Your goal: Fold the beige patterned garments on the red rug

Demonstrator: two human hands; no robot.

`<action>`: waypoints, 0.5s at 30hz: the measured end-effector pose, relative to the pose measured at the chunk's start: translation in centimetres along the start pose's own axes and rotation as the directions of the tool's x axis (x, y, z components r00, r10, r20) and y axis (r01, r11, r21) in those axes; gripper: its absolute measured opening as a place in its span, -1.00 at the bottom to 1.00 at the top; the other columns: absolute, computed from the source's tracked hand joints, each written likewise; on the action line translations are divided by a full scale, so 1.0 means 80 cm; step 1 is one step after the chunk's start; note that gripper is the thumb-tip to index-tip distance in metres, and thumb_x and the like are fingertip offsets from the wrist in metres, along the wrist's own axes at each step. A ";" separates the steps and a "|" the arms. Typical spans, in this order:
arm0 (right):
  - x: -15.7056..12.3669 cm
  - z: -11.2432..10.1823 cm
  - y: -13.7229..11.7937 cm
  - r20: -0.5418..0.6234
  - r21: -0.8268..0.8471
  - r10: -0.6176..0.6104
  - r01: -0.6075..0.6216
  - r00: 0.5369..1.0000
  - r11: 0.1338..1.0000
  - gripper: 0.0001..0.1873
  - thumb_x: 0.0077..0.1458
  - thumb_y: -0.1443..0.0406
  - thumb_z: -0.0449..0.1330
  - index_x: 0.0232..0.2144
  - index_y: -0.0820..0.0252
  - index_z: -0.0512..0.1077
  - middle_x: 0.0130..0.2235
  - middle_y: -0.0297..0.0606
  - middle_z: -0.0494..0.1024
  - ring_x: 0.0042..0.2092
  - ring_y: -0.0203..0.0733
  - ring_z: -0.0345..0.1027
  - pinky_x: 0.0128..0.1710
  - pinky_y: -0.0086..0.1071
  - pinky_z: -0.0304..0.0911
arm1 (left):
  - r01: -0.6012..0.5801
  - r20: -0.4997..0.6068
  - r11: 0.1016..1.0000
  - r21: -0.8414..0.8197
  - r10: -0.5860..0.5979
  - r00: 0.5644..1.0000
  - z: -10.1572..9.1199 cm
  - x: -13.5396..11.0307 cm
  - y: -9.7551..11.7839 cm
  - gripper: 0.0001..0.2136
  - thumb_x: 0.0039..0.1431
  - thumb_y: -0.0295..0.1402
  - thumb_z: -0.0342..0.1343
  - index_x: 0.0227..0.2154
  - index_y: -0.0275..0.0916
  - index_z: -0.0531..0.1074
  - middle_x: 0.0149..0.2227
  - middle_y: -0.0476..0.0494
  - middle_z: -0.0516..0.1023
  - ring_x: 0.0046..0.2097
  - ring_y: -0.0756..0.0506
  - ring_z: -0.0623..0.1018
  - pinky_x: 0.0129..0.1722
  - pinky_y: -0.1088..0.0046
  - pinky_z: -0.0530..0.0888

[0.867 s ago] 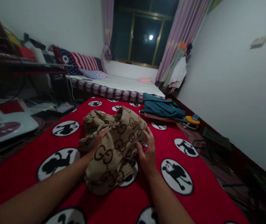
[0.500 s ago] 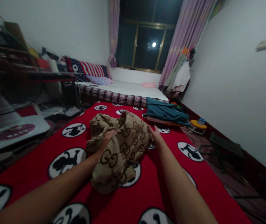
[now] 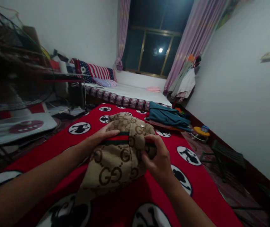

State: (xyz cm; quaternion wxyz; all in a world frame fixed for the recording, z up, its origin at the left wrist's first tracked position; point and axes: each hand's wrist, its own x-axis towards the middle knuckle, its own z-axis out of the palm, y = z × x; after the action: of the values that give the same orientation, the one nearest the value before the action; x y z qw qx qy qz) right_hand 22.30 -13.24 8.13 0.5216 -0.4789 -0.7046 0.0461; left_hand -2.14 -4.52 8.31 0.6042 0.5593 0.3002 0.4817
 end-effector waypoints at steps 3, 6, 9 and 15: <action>0.001 -0.010 0.014 0.182 0.148 0.263 -0.290 0.948 0.945 -0.17 -0.18 0.20 0.38 0.14 0.05 0.17 0.02 -0.14 0.46 -0.06 -0.05 0.44 -0.04 -0.14 0.36 | 0.000 -0.026 0.986 0.164 0.005 1.000 0.019 0.010 -0.014 -0.35 -0.22 -0.29 0.36 0.02 -0.30 0.37 -0.03 -0.26 0.56 0.01 -0.27 0.54 0.10 0.14 0.41; 0.024 -0.024 0.011 0.261 0.216 0.292 -0.351 0.920 0.911 -0.21 -0.23 0.18 0.42 0.09 0.12 0.27 -0.03 -0.14 0.52 -0.06 -0.01 0.46 -0.04 -0.12 0.37 | -0.287 0.042 0.864 0.413 0.297 0.954 0.034 0.020 0.008 -0.59 -0.11 -0.41 0.25 -0.11 -0.28 0.42 -0.13 -0.16 0.58 -0.07 -0.19 0.56 0.04 0.21 0.45; 0.084 -0.040 0.003 0.042 0.179 0.094 -0.100 0.995 0.979 -0.29 -0.18 0.15 0.40 0.06 0.11 0.33 0.02 -0.18 0.49 0.03 0.01 0.39 0.06 -0.08 0.29 | -0.618 0.214 0.472 0.629 0.659 0.721 0.031 0.052 0.072 -0.67 -0.04 -0.47 0.17 -0.14 -0.27 0.42 -0.12 -0.12 0.54 -0.02 -0.17 0.52 0.07 0.27 0.42; 0.168 -0.013 0.084 -0.144 0.033 0.203 -0.200 0.969 0.979 -0.10 -0.07 -0.07 0.24 0.23 0.19 0.12 0.25 0.01 0.21 0.27 0.13 0.06 0.23 0.08 -0.01 | -0.275 -0.041 0.327 0.904 0.707 0.706 -0.029 0.152 0.108 -0.30 0.05 -0.24 0.21 0.23 -0.29 0.10 0.26 -0.38 0.16 0.31 -0.31 0.14 0.28 0.10 0.10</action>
State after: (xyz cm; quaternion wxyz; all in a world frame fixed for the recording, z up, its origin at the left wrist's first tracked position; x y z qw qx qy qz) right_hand 27.36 -0.34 14.10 0.5690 -0.5453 -0.6115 0.0700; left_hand -2.01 6.80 18.31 -0.0164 0.7208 0.4292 0.5440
